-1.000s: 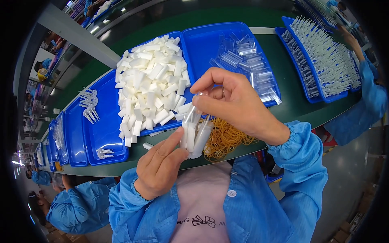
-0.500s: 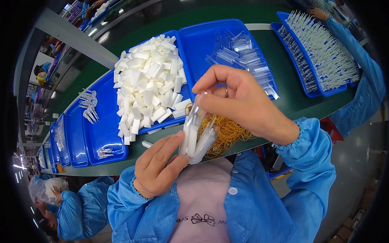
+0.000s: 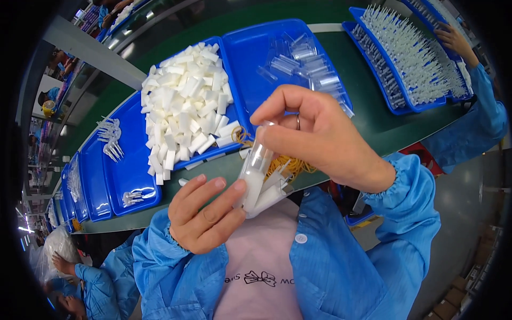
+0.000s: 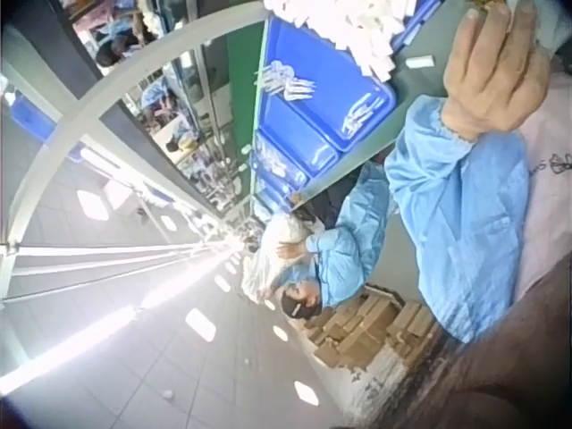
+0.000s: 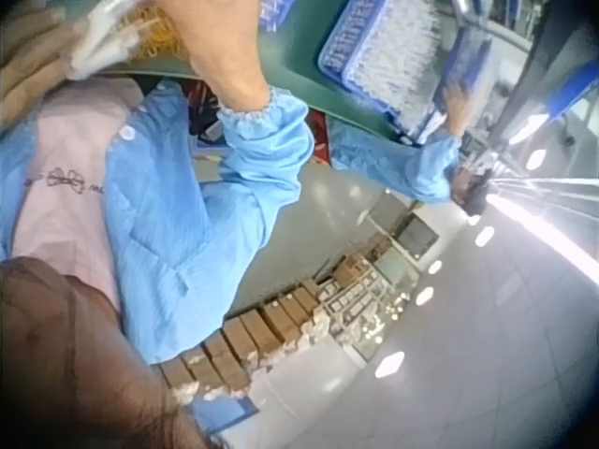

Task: The person assembles components by placing white foam pieces onto the prongs of plastic bases, sliding clear plastic sleeves over the foam pieces, and securing the bundles with rubber bands by hand.

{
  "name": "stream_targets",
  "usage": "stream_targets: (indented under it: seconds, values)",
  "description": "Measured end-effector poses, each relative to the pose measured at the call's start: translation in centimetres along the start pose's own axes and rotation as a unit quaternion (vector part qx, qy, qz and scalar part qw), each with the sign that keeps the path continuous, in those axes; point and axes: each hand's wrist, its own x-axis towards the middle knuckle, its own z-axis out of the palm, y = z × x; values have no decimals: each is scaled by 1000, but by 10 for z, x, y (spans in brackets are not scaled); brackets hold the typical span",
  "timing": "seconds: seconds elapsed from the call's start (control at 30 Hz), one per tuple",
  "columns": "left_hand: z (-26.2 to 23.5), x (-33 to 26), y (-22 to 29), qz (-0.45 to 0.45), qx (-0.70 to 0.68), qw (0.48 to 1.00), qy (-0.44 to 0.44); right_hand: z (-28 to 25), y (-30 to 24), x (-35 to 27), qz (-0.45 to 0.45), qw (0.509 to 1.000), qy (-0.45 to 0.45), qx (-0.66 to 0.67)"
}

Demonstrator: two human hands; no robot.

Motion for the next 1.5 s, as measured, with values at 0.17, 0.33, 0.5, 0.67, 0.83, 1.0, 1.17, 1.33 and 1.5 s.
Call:
stream_targets:
  seconds: [0.17, 0.33, 0.5, 0.67, 0.83, 1.0, 1.17, 1.33, 1.5]
  values:
    - [4, -1, 3, -18, 33, 999, 3, 0, 7, -8, -37, 998, -3, -54]
    - [10, -3, 0, -32, 34, 999, 26, -3, 17, -17, -111, 983, 32, -139]
    - [6, -7, 4, -26, -40, 999, 2, 4, 24, -34, -147, 972, 40, -177]
    - [20, -12, 0, -6, -96, 993, 70, 8, 28, -39, -187, 956, 42, -222]
    - [26, -14, -1, -5, -126, 987, 101, 14, 35, -37, -188, 956, 58, -215]
    - [28, -8, -3, -200, -233, 950, 55, 16, 31, -21, -262, 902, 17, -343]
    - [27, -7, -7, -399, -670, 625, -41, 34, 34, -8, -293, 879, -46, -372]
    - [24, -25, -19, -459, -727, 506, -74, 15, 41, 45, -216, 949, -14, -228]
    - [27, -34, -24, -493, -750, 440, 27, -50, 97, 95, -191, 833, 27, -518]
